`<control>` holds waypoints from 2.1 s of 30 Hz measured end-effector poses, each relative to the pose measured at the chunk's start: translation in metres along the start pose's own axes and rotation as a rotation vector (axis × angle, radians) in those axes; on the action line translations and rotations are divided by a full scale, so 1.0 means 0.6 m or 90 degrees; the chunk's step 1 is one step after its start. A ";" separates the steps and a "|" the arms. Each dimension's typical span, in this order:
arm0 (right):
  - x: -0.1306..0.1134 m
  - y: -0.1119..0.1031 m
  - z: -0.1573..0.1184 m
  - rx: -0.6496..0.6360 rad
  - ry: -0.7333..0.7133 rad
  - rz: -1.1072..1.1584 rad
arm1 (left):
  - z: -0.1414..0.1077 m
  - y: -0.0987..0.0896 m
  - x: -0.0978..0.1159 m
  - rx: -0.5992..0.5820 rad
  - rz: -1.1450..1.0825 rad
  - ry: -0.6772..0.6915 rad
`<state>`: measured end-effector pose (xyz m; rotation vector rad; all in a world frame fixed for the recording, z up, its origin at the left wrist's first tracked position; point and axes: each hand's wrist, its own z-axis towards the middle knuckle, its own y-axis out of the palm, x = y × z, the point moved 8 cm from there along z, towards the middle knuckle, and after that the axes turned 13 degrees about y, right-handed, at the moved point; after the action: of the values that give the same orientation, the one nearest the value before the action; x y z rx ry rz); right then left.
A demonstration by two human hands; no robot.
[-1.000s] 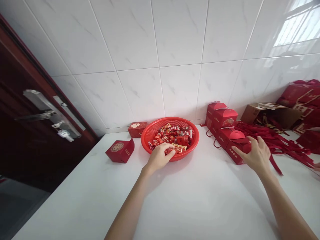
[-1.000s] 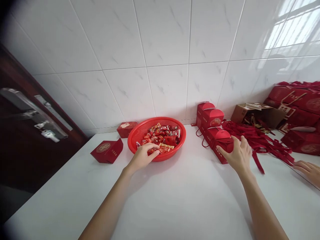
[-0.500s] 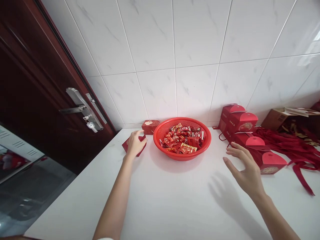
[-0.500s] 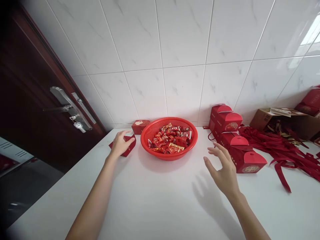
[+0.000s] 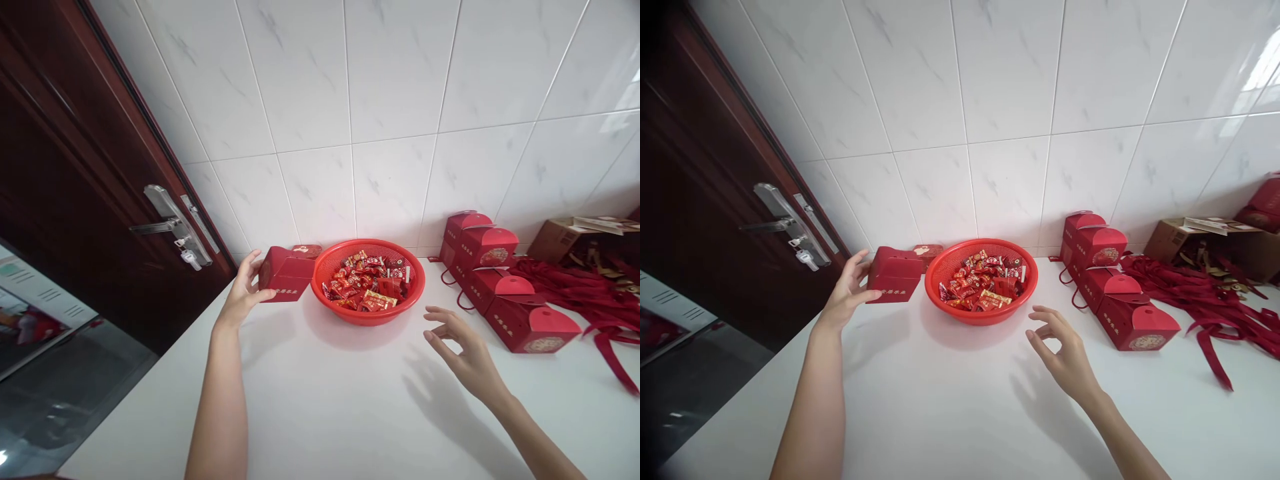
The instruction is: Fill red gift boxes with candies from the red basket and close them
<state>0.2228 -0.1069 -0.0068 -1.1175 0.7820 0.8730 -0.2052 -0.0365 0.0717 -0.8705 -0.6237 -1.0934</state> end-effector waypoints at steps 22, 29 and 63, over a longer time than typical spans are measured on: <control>0.009 0.054 -0.031 -0.178 0.095 0.155 | -0.140 0.357 0.140 -0.572 0.032 0.149; -0.012 0.049 -0.042 -0.082 -0.045 0.059 | -0.126 0.341 0.142 -0.508 0.167 0.180; -0.088 0.126 -0.054 -0.309 -0.181 -0.022 | -0.147 0.293 0.120 -0.758 0.264 0.036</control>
<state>0.1287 -0.1334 -0.0006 -1.3834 0.3185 1.1995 -0.0137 -0.1112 0.0315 -1.8692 0.3509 -1.0482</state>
